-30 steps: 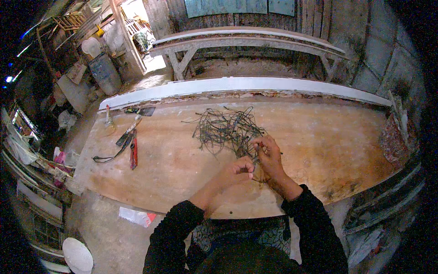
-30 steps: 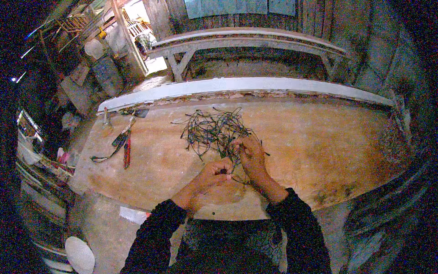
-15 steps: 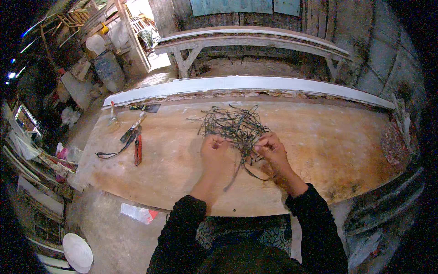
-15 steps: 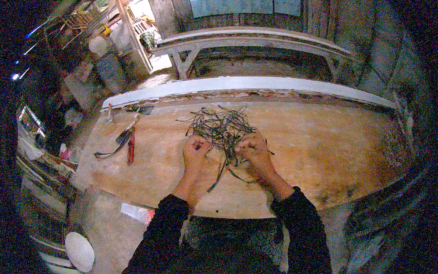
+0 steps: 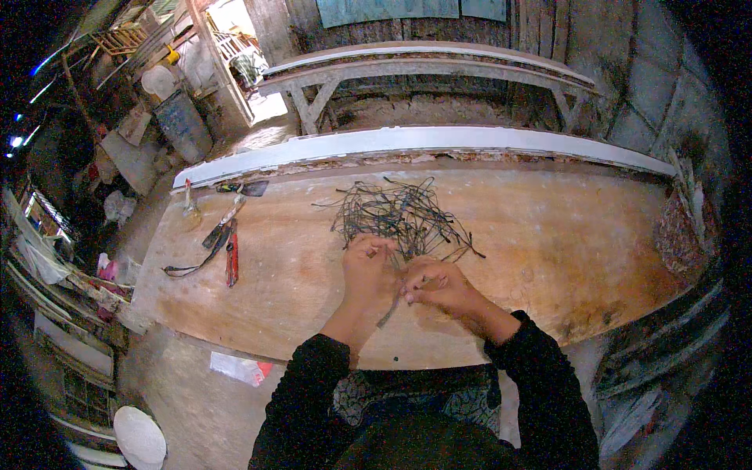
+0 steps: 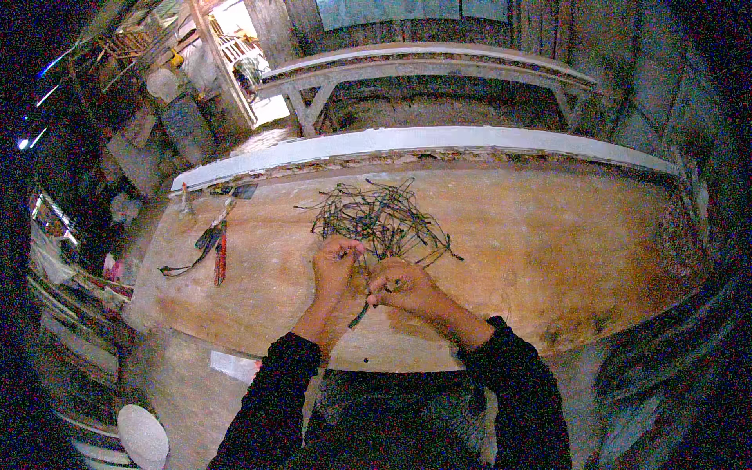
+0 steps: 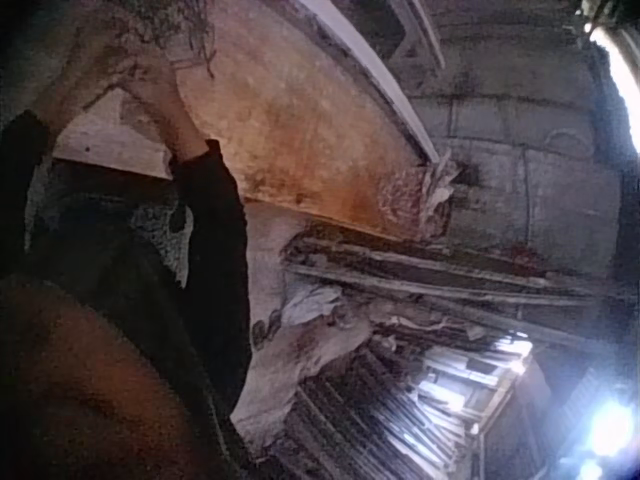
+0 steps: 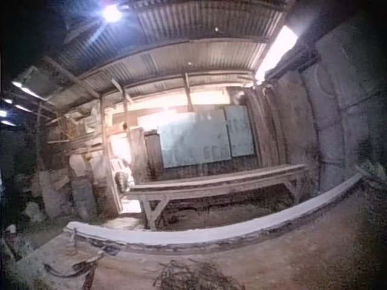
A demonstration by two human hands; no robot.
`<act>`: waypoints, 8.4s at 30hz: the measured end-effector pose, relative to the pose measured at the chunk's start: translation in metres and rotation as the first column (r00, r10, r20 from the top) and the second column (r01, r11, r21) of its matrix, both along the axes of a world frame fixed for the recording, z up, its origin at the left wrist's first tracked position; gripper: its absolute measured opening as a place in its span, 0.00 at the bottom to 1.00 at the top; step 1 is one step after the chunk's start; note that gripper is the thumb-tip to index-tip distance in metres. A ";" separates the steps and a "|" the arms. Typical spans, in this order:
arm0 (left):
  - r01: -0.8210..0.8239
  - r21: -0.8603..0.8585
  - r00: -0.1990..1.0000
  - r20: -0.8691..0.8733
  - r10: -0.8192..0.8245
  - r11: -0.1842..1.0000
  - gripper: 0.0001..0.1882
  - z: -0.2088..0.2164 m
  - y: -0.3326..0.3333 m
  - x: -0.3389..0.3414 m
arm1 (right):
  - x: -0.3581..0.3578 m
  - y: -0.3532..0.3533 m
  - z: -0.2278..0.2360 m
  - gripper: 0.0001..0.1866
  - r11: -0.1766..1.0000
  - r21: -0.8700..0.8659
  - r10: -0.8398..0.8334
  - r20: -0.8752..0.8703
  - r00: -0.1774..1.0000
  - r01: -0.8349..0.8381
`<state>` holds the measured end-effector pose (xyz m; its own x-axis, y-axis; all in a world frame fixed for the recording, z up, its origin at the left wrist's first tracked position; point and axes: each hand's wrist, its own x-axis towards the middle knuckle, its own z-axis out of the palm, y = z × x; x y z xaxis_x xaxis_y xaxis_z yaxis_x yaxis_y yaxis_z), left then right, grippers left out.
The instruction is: The person sorts a pile of black wires on a wooden workbench by hand, picking up individual wires, separating them, and placing them into a small bundle. The hands remain in view throughout, manipulating the wires without using any tools.
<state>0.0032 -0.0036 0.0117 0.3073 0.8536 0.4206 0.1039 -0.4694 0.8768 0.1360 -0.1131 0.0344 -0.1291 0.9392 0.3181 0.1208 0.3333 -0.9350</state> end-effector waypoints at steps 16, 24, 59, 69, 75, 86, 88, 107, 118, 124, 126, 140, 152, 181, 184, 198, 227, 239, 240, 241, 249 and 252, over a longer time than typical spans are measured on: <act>0.731 -0.215 0.682 0.214 -0.699 0.647 0.06 -0.006 -0.043 0.012 | 0.031 0.028 -0.030 0.08 0.738 0.115 -0.670 0.004 0.743 0.665; 0.738 -0.239 0.647 -0.014 -0.762 0.631 0.08 0.010 -0.037 0.003 | 0.028 0.029 -0.027 0.13 0.733 0.134 -0.680 0.131 0.721 0.667; -0.137 0.025 0.989 0.067 0.135 0.990 0.04 0.003 0.003 -0.002 | 0.006 0.002 0.002 0.05 0.984 -0.130 -0.141 -0.122 0.982 0.125; 0.248 -0.195 0.968 0.087 -0.235 0.949 0.01 0.025 -0.022 0.003 | 0.018 0.012 -0.008 0.07 0.865 -0.093 -0.501 -0.113 0.858 0.493; 0.730 -0.139 0.676 0.004 -0.737 0.669 0.05 -0.009 -0.027 0.009 | 0.033 0.026 -0.026 0.06 0.730 0.061 -0.683 0.043 0.729 0.680; 0.518 -0.022 0.855 0.010 -0.518 0.855 0.08 0.018 -0.022 0.000 | 0.041 0.027 -0.024 0.05 0.632 0.177 -0.775 0.181 0.606 0.755; 0.305 -0.204 0.952 0.094 -0.292 0.930 0.06 0.033 -0.021 -0.006 | 0.040 0.028 -0.028 0.05 0.695 0.117 -0.719 0.139 0.681 0.709; 0.240 -0.584 0.859 0.500 0.111 0.776 0.04 0.008 0.013 -0.007 | -0.002 0.006 0.000 0.07 0.860 0.467 -0.444 0.490 0.751 0.204; 0.177 -0.368 0.930 -0.240 -0.277 0.913 0.12 0.010 -0.012 0.000 | 0.052 0.021 -0.006 0.12 0.649 0.375 -0.735 0.533 0.419 0.662; 0.295 -0.165 0.780 -0.527 -0.336 0.941 0.13 0.004 -0.006 -0.007 | 0.057 0.024 -0.014 0.10 0.562 0.391 -0.788 0.522 0.327 0.729; 0.318 -0.182 0.801 -0.473 -0.367 0.930 0.12 0.005 -0.007 -0.007 | 0.060 0.023 -0.013 0.12 0.583 0.323 -0.750 0.565 0.343 0.745; 0.198 0.045 0.979 -0.068 -0.194 0.979 0.08 0.009 0.011 -0.014 | 0.025 0.007 0.008 0.11 0.948 -0.199 -0.244 0.045 0.969 0.248; -0.060 -0.013 0.997 0.055 0.060 0.998 0.07 0.035 0.010 -0.021 | 0.078 0.012 0.000 0.14 0.931 -0.310 -0.246 -0.148 0.958 0.191; 0.436 -0.509 0.899 0.276 -0.340 0.742 0.04 0.012 -0.008 -0.001 | 0.024 0.014 0.005 0.04 0.936 -0.315 -0.323 -0.599 0.733 0.155; 0.536 -0.595 0.841 0.433 -0.323 0.599 0.02 0.013 -0.016 0.004 | 0.022 0.016 -0.013 0.04 0.904 -0.409 -0.330 -0.482 0.812 0.124; 0.633 -0.534 0.773 0.473 -0.423 0.560 0.08 -0.007 -0.011 0.008 | 0.004 0.009 -0.001 0.07 0.850 -0.371 -0.475 -0.227 0.851 0.375; 0.432 -0.575 0.900 0.221 -0.376 0.695 0.10 0.012 -0.012 0.000 | 0.001 0.008 0.001 0.03 0.898 -0.036 -0.438 0.020 0.899 0.439; 0.443 -0.552 0.897 0.265 -0.355 0.707 0.06 0.015 -0.013 0.005 | 0.006 0.008 0.001 0.06 0.855 0.318 -0.503 0.314 0.805 0.410; 0.421 -0.539 0.907 0.232 -0.352 0.729 0.06 0.015 -0.013 0.006 | 0.007 0.009 -0.004 0.05 0.864 0.216 -0.498 0.236 0.834 0.455; 0.400 -0.525 0.916 0.199 -0.348 0.751 0.07 0.015 -0.015 0.007 | 0.008 0.009 -0.009 0.04 0.867 0.110 -0.498 0.154 0.853 0.486; 0.424 -0.468 0.904 0.174 -0.390 0.775 0.07 0.026 -0.011 0.016 | 0.016 0.018 -0.015 0.05 0.873 -0.315 -0.472 -0.356 0.806 0.373; 0.436 -0.494 0.897 0.175 -0.405 0.752 0.07 0.041 -0.010 0.030 | 0.020 0.015 -0.014 0.07 0.857 -0.193 -0.515 -0.272 0.813 0.478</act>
